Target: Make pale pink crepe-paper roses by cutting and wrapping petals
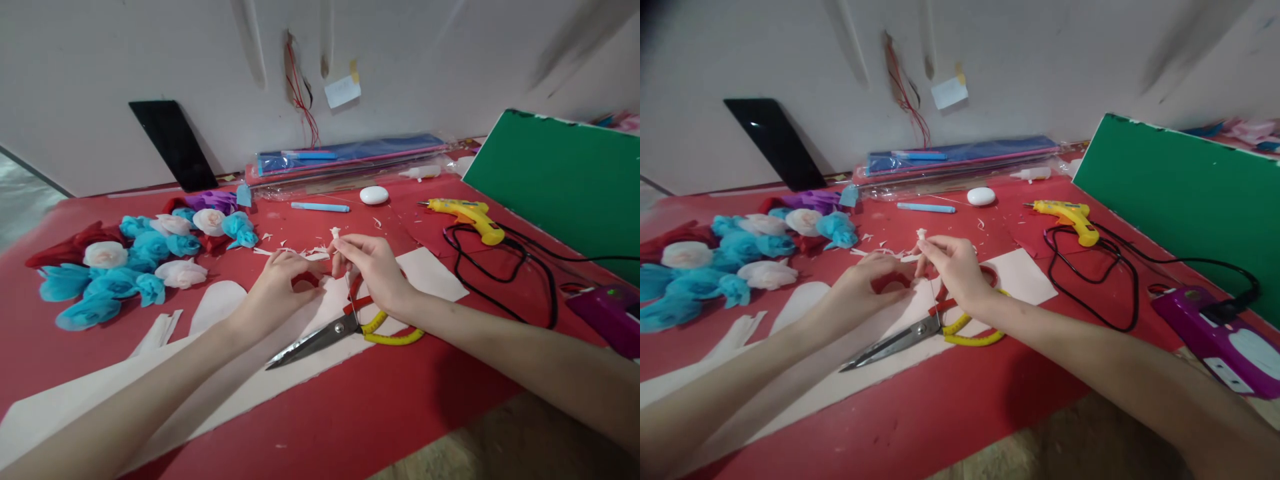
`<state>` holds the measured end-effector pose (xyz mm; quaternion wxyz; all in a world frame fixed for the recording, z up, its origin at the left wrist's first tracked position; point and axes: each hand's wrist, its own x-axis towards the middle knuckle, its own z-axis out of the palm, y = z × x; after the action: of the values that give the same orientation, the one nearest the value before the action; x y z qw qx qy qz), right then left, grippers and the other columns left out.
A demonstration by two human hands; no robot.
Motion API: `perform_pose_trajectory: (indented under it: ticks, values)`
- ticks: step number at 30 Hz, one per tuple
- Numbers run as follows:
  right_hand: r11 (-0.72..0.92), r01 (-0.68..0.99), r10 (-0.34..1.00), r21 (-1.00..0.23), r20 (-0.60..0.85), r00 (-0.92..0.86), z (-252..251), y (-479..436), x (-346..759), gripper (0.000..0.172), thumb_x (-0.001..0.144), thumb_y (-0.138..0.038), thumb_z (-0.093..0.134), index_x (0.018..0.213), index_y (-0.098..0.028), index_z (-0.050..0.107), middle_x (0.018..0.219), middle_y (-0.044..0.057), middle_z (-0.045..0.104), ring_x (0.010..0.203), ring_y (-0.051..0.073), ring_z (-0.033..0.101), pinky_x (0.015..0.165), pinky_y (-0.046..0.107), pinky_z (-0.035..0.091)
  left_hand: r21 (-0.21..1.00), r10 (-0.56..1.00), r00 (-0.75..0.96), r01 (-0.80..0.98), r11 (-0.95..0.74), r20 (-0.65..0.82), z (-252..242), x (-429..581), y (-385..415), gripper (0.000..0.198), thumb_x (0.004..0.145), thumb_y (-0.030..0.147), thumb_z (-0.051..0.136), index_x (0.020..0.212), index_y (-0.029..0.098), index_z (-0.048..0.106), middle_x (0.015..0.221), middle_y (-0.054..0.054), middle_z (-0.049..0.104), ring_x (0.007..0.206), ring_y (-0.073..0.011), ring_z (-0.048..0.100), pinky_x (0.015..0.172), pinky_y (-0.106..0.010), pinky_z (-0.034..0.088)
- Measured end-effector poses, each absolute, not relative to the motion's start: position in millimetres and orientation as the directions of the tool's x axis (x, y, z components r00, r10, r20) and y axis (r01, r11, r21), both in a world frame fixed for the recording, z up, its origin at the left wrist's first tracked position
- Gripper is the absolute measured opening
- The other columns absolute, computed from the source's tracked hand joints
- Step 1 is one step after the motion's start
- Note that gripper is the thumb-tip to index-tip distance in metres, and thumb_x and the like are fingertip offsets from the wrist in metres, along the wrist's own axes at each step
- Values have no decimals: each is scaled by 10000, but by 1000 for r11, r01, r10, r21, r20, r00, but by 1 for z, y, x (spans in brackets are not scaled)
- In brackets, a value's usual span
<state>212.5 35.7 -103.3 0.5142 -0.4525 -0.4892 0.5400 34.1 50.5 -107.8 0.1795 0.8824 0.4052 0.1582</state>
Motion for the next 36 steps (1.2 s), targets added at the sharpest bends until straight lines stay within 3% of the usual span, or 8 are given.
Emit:
perform_pose_trajectory:
  ticks: [7,20,31,36]
  values:
    - [13,-120,998,-993,20,-52,-101,35,213,237,868,-297,574,675,-172,630,534,-28,582,427,79,466,284,131,399,463,799,600,701,-543,29,-103,43,60,275,964,332,607,1185,170,619,1208,-95,647,1019,-227,659,876,-433,580]
    - [22,-126,999,-992,27,-41,-100,34,215,262,882,-291,586,652,-170,624,515,-29,578,441,77,480,332,139,381,440,792,597,682,-585,127,-106,41,56,255,965,332,603,1161,172,630,1192,-91,654,1012,-222,658,886,-434,574]
    - [42,-95,997,-995,48,-59,-102,34,215,277,876,-366,581,680,-174,624,540,-25,587,428,85,464,303,155,383,642,886,451,650,-408,106,-104,38,56,264,967,338,603,1151,149,624,1112,-79,670,922,-201,674,806,-395,593]
    - [97,-49,991,-994,101,-89,-101,34,215,276,915,-330,541,703,-174,622,546,-32,586,396,80,461,299,165,380,738,926,336,579,-347,173,-86,33,57,223,920,371,631,970,153,629,961,-49,697,853,-193,682,760,-348,578]
